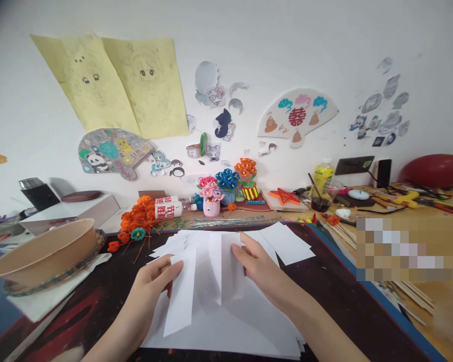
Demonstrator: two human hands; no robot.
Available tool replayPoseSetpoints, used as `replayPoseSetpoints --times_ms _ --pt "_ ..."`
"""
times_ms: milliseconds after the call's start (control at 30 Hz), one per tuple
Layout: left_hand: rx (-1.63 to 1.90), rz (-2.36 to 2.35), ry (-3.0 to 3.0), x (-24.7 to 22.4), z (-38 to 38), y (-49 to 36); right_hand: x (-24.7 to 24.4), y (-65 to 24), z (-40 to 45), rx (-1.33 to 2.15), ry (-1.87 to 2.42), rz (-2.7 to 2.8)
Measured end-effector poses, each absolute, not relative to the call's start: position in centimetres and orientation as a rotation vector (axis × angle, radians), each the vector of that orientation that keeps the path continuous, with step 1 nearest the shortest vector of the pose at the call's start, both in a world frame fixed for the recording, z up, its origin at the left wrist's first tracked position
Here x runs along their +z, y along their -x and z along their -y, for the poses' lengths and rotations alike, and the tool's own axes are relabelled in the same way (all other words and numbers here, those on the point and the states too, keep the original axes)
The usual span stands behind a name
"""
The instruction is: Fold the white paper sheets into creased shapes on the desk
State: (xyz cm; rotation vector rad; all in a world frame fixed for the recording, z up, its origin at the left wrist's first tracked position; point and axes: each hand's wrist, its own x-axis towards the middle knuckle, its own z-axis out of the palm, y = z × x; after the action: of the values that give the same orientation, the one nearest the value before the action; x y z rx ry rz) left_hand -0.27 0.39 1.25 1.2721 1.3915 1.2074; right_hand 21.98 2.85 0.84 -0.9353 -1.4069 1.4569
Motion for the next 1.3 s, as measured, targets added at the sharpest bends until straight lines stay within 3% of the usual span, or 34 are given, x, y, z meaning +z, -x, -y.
replayPoseSetpoints --times_ms 567,1300 --pt "1.141 -1.384 -1.27 1.3 -0.3 0.1 1.1 -21.9 -2.7 1.708 0.93 1.299" --pt "1.145 -1.34 -1.365 -0.7 -1.2 0.8 0.7 -22.4 -3.8 1.495 1.083 1.214"
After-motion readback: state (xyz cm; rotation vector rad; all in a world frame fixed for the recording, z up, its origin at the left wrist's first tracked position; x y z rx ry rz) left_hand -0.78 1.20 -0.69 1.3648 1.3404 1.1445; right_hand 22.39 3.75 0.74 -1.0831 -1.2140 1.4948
